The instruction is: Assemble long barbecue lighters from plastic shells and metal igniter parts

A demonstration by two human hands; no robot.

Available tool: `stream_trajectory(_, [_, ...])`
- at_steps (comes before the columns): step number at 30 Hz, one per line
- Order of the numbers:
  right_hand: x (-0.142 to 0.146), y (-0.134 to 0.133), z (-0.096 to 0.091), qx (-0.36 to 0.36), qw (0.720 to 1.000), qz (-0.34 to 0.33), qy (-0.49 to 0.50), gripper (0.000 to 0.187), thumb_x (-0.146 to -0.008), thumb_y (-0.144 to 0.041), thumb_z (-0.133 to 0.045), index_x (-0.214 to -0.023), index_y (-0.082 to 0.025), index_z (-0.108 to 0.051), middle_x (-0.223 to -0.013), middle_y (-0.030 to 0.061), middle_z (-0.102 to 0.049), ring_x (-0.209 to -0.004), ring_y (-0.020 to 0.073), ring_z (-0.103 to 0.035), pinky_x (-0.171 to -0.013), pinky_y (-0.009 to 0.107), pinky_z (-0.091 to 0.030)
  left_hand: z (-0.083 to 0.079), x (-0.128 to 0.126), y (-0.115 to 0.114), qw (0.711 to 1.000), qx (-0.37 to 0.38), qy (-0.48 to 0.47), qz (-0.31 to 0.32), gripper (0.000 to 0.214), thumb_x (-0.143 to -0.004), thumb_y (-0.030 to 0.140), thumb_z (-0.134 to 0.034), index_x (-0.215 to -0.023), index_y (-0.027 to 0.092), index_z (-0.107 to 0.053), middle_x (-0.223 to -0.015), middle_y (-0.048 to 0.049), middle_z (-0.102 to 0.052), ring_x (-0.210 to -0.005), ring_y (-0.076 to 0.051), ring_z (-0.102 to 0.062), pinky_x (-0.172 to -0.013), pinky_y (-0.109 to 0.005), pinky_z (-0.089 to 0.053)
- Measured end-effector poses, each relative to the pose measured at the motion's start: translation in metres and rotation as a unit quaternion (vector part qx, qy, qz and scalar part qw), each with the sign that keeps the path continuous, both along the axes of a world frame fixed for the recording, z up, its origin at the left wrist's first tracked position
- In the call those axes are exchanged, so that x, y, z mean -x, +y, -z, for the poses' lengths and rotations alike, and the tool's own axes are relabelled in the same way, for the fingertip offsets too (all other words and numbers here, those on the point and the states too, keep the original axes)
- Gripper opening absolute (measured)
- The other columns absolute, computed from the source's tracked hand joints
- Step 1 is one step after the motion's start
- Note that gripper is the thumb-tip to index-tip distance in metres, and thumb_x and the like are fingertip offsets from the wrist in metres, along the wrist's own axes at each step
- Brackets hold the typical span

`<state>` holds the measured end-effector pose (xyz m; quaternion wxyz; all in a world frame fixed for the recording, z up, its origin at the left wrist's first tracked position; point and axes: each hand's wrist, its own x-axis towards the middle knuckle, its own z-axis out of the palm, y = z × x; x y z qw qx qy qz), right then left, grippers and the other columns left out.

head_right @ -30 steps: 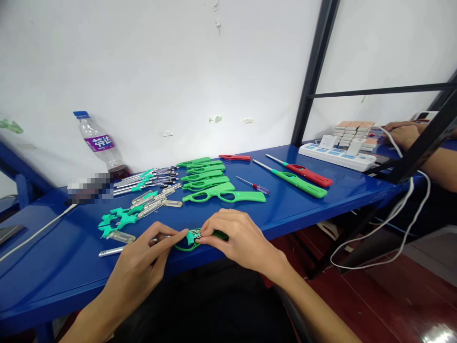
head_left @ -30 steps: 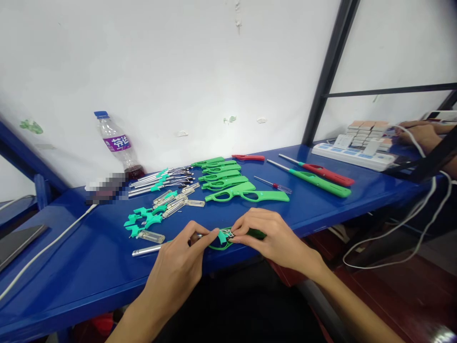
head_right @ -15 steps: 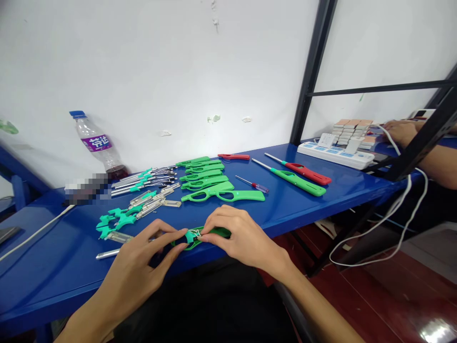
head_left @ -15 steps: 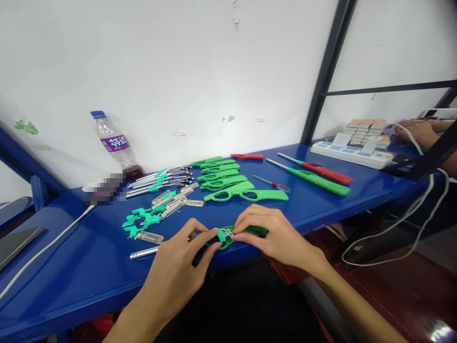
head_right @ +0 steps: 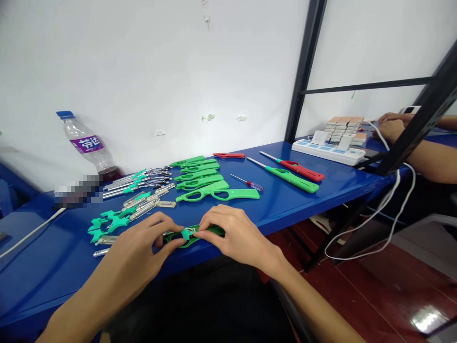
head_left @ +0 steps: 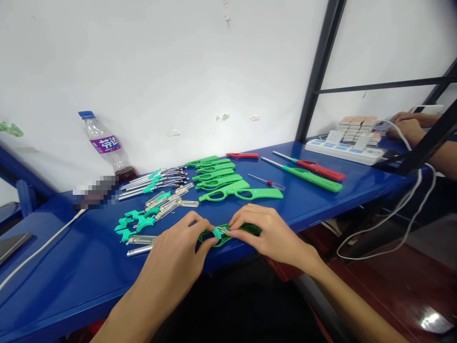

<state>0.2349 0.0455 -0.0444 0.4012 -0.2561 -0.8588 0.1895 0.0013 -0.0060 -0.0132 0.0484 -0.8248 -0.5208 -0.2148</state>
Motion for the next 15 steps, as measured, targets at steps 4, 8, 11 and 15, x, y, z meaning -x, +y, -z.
stream_trajectory(4, [0.0004,0.0002,0.0015,-0.006,1.0,0.005,-0.011,0.012,-0.102,-0.032,-0.068,-0.096,-0.022,-0.071,-0.096,0.0028,-0.076,-0.09,0.0191,-0.069,-0.081,0.031,-0.052,-0.0005,-0.0061,-0.0019,0.998,-0.021,0.055,-0.022,0.004,-0.093,0.02,-0.069,-0.094,0.024,-0.069,-0.092,-0.0007,-0.067,-0.06,-0.018,-0.065,-0.052,-0.029,-0.043])
stream_trajectory(8, [0.0005,0.0,0.0028,-0.006,1.0,0.015,-0.016,0.014,-0.103,-0.034,-0.066,-0.098,-0.022,-0.07,-0.094,0.0024,-0.075,-0.087,0.0182,-0.067,-0.078,0.03,-0.05,0.0014,-0.0106,-0.0067,0.993,-0.069,0.094,-0.02,0.006,-0.094,0.018,-0.066,-0.097,0.022,-0.066,-0.091,-0.002,-0.066,-0.055,-0.019,-0.065,-0.044,-0.029,-0.036])
stream_trajectory(11, [0.0004,0.0,0.003,-0.007,1.0,0.019,-0.02,0.014,-0.104,-0.034,-0.065,-0.098,-0.022,-0.07,-0.092,0.0014,-0.074,-0.084,0.0175,-0.066,-0.077,0.029,-0.049,0.0015,-0.0113,-0.0083,0.989,-0.091,0.114,-0.015,0.008,-0.095,0.017,-0.063,-0.102,0.021,-0.065,-0.092,-0.0029,-0.066,-0.052,-0.019,-0.064,-0.042,-0.029,-0.035])
stream_trajectory(15, [0.0005,0.0008,0.0027,-0.012,1.0,0.02,-0.015,0.013,-0.104,-0.033,-0.065,-0.096,-0.022,-0.069,-0.089,0.0004,-0.073,-0.082,0.0169,-0.064,-0.075,0.029,-0.047,0.0024,-0.0096,-0.0066,0.988,-0.085,0.13,-0.007,0.013,-0.094,0.015,-0.063,-0.106,0.021,-0.064,-0.095,-0.0037,-0.066,-0.056,-0.021,-0.065,-0.042,-0.03,-0.034])
